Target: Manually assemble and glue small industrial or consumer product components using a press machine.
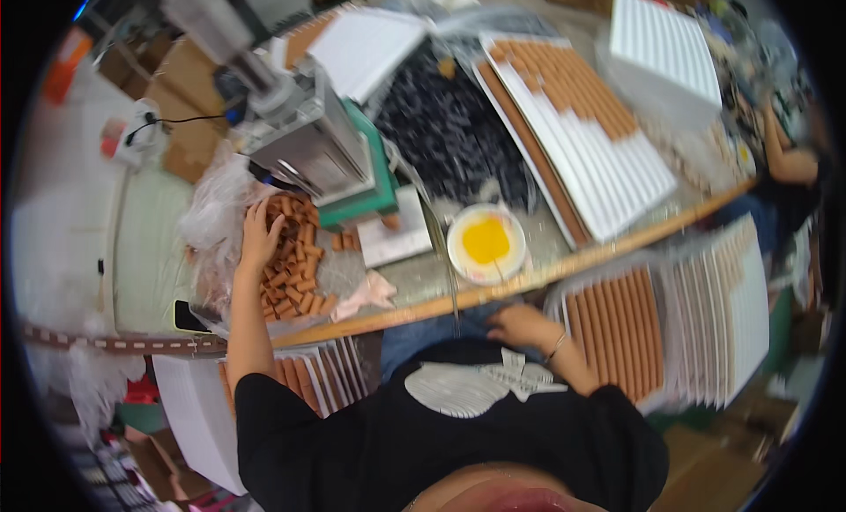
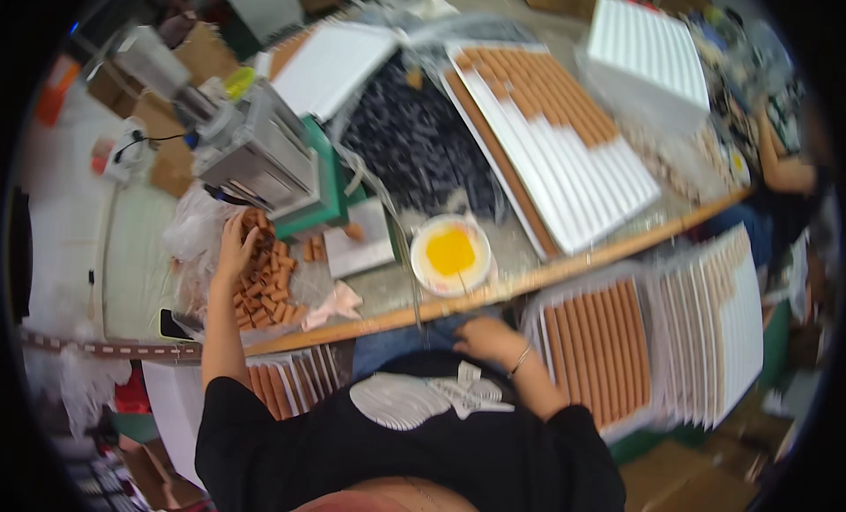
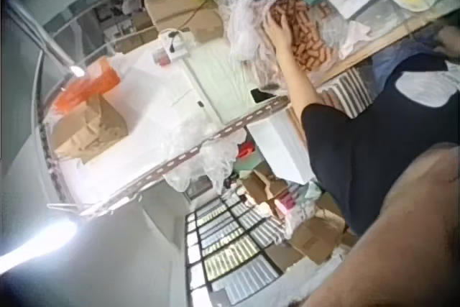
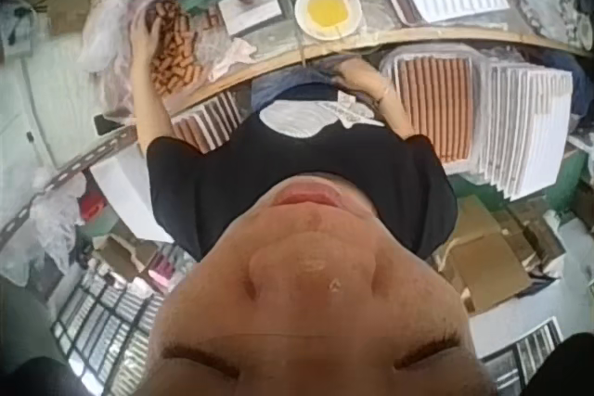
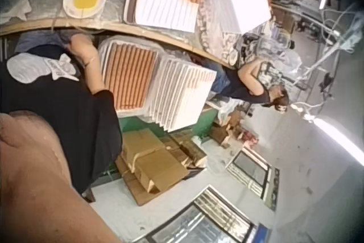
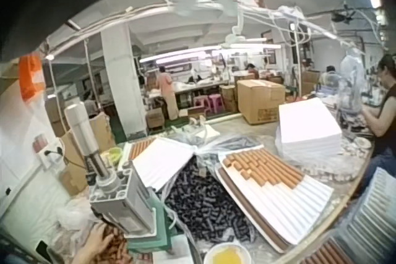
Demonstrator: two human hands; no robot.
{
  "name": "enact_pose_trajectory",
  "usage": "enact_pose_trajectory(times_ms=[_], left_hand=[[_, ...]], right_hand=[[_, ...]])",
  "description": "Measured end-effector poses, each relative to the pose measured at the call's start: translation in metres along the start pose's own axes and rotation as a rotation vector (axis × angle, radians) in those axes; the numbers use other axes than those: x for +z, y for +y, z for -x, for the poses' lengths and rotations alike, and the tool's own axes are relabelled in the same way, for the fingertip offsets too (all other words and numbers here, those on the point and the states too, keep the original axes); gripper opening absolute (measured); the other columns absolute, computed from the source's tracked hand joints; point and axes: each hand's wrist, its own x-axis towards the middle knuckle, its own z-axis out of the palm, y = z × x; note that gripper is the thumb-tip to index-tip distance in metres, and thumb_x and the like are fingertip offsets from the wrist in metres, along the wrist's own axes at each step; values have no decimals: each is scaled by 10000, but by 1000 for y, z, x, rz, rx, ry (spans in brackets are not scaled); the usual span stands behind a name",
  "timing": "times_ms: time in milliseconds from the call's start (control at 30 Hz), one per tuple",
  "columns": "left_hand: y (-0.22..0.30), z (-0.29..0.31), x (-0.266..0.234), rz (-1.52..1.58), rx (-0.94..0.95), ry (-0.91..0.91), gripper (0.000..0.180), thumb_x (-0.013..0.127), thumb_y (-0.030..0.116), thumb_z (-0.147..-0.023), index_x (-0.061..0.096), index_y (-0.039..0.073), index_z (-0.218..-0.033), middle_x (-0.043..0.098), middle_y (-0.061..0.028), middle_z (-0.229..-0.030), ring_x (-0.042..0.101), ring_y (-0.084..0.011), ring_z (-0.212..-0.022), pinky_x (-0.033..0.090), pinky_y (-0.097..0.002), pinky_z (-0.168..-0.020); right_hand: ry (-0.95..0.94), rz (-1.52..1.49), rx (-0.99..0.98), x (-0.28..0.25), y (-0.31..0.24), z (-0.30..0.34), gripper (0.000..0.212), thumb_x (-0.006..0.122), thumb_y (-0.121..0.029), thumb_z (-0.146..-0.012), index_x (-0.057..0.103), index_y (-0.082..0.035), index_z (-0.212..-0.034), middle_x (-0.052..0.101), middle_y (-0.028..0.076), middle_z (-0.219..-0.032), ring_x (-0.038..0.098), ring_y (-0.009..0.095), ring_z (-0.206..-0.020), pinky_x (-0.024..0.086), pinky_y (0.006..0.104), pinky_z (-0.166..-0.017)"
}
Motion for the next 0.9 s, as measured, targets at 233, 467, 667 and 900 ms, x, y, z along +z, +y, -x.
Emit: enact_pose_trajectory(times_ms=[233, 467, 667, 900], left_hand=[[28, 36, 14, -87, -129, 71, 507, 662, 242, -859, 494, 56, -1300, 443, -173, -1370, 429, -360, -1242, 332, -439, -1051], [57, 44, -2, -66, -198, 78, 411, 683, 201, -844, 559, 48, -1204, 514, -166, -1252, 505, -352, -1129, 395, -411, -981], [45, 70, -2, 23, -139, 190, 427, 678, 103, -824, 554, 65, -1231, 491, -174, -1283, 486, -370, -1176, 407, -406, -978], [131, 75, -22, 55, -10, 547, 198, 692, -8, -775, 645, 0, -967, 636, -125, -990, 586, -289, -919, 468, -371, -814]], right_hand=[[263, -465, 178, -123, -46, 53, 96, 641, -105, -841, 675, -34, -895, 658, 145, -736, 643, 254, -638, 506, 333, -617], [855, 41, 216, -138, 8, -44, 84, 627, -129, -822, 685, -69, -836, 658, 125, -788, 631, 350, -745, 503, 405, -662], [710, 232, 44, -148, 28, -94, 146, 606, -69, -768, 709, -128, -854, 576, 124, -880, 620, 329, -814, 505, 419, -711], [525, 261, 44, -146, 43, -110, 233, 704, -48, -703, 726, -138, -916, 582, 118, -914, 639, 315, -841, 521, 399, -742]])
